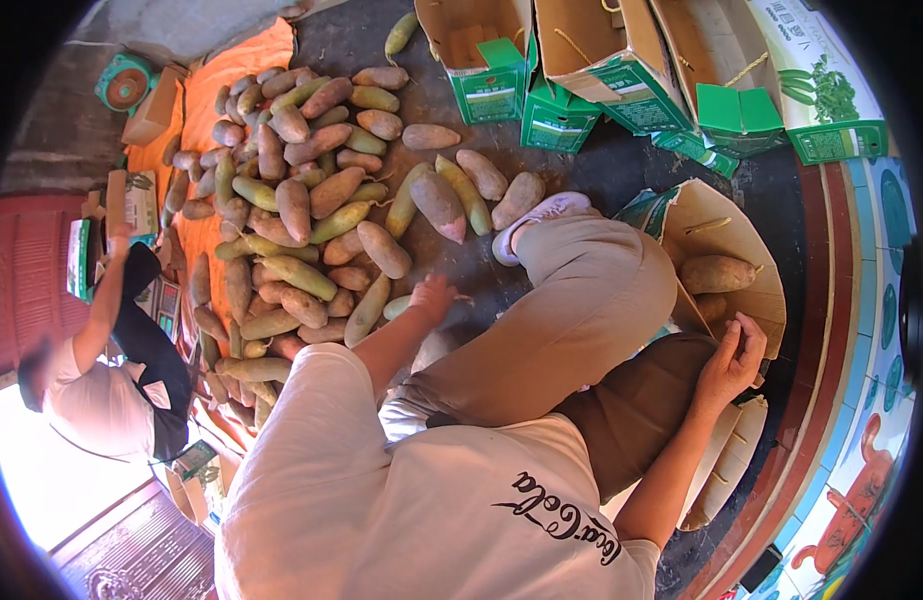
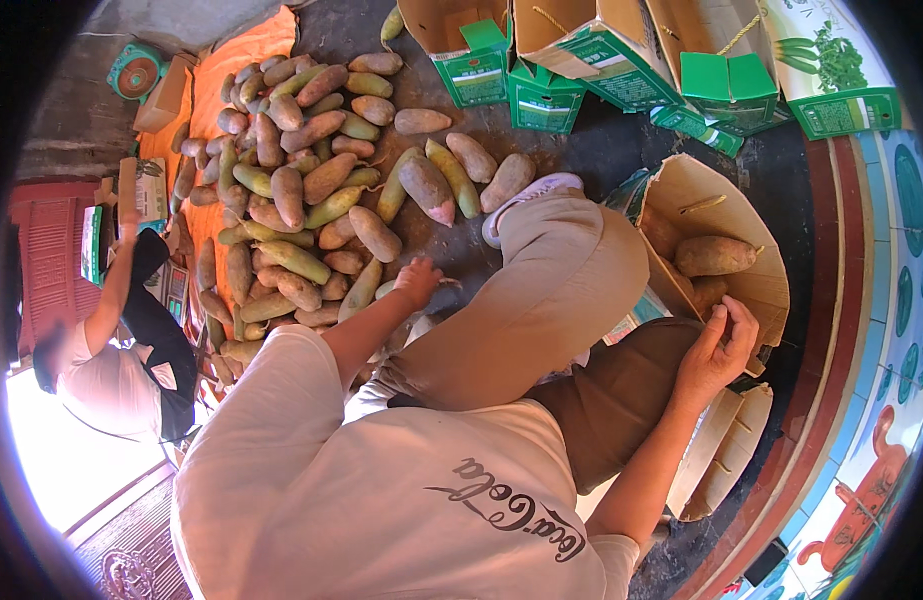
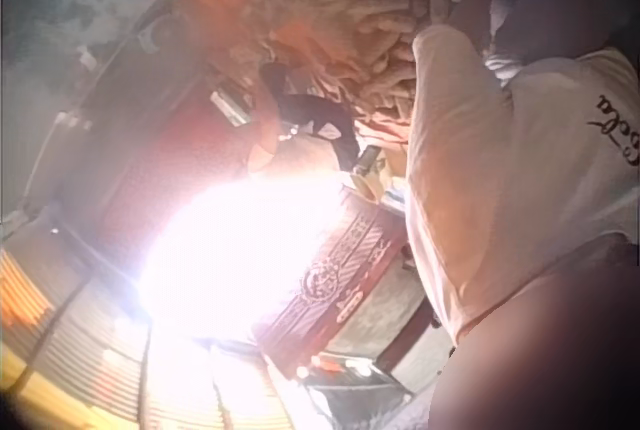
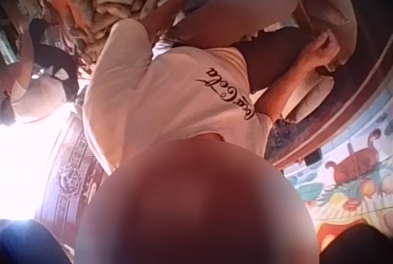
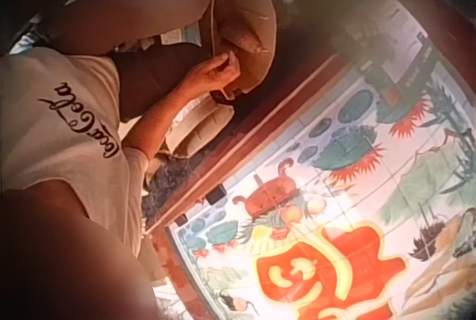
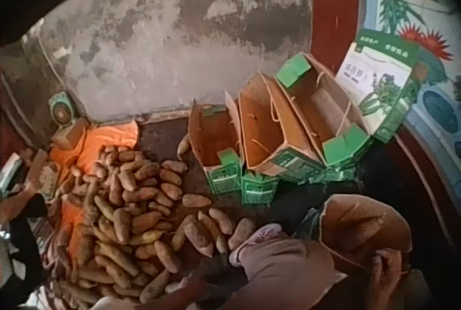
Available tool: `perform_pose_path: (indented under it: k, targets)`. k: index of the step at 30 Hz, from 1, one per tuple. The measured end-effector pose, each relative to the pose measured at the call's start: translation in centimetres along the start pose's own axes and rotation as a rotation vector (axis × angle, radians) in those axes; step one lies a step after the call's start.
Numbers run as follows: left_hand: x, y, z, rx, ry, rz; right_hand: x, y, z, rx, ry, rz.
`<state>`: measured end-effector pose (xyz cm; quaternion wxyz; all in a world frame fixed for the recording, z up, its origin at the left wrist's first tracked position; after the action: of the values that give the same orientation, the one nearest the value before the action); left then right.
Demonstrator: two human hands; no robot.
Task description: Sort and weigh lotus roots into cardboard boxes.
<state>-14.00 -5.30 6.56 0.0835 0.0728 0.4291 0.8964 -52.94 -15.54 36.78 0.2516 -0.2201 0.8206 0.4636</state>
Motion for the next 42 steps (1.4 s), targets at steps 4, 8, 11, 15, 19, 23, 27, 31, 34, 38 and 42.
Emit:
perform_pose_path:
  k: [4,8,11,15,19,23,27,31,34,38,42]
  targets:
    - [-6.0,0.4,1.2,0.201,0.503,0.322,-1.0,-0.1,0.1,0.013,0.065,0.032]
    - [-9.5,2.3,3.2,0.232,0.63,0.434,-1.0,0.0,0.4,-0.007,0.083,0.006]
    - [-12.3,2.9,4.9,0.509,0.848,0.721,-1.5,0.1,0.6,0.006,0.104,-0.01]
    - [-12.1,11.5,7.3,1.095,0.625,1.737,-1.4,0.1,0.9,0.016,0.092,-0.039]
    - [-8.7,23.2,10.2,1.221,0.209,1.964,-1.4,-0.1,1.0,0.03,0.108,-0.053]
    - [-2.4,30.7,9.8,1.044,-0.113,2.137,-1.1,0.1,1.0,0.063,0.086,-0.086]
    - [4.6,36.3,7.2,0.788,-0.336,2.024,-1.2,0.7,1.0,0.099,0.053,-0.07]
    - [13.2,40.9,3.5,0.536,-0.493,1.813,-0.9,1.3,1.2,0.149,0.104,0.011]
    - [17.8,41.6,0.8,0.386,-0.5,1.793,-0.4,0.8,1.1,0.17,0.036,-0.081]
    - [19.7,40.0,-2.8,0.232,-0.455,1.644,-0.8,0.7,1.1,0.165,-0.003,-0.123]
    - [16.9,40.7,-0.4,0.479,-0.572,1.516,-0.5,0.8,1.1,0.134,0.006,-0.053]
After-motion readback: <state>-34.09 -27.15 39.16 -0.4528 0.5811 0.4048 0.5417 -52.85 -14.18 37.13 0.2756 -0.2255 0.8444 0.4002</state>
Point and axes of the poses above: each hand's wrist, its own z-axis away from the middle knuckle, its own y-axis out of the back of the hand, x = y × z, the point moved 4 cm from there along -z, towards the middle knuckle, and after that the axes turned 4 degrees about -y, right-handed, at the moved point
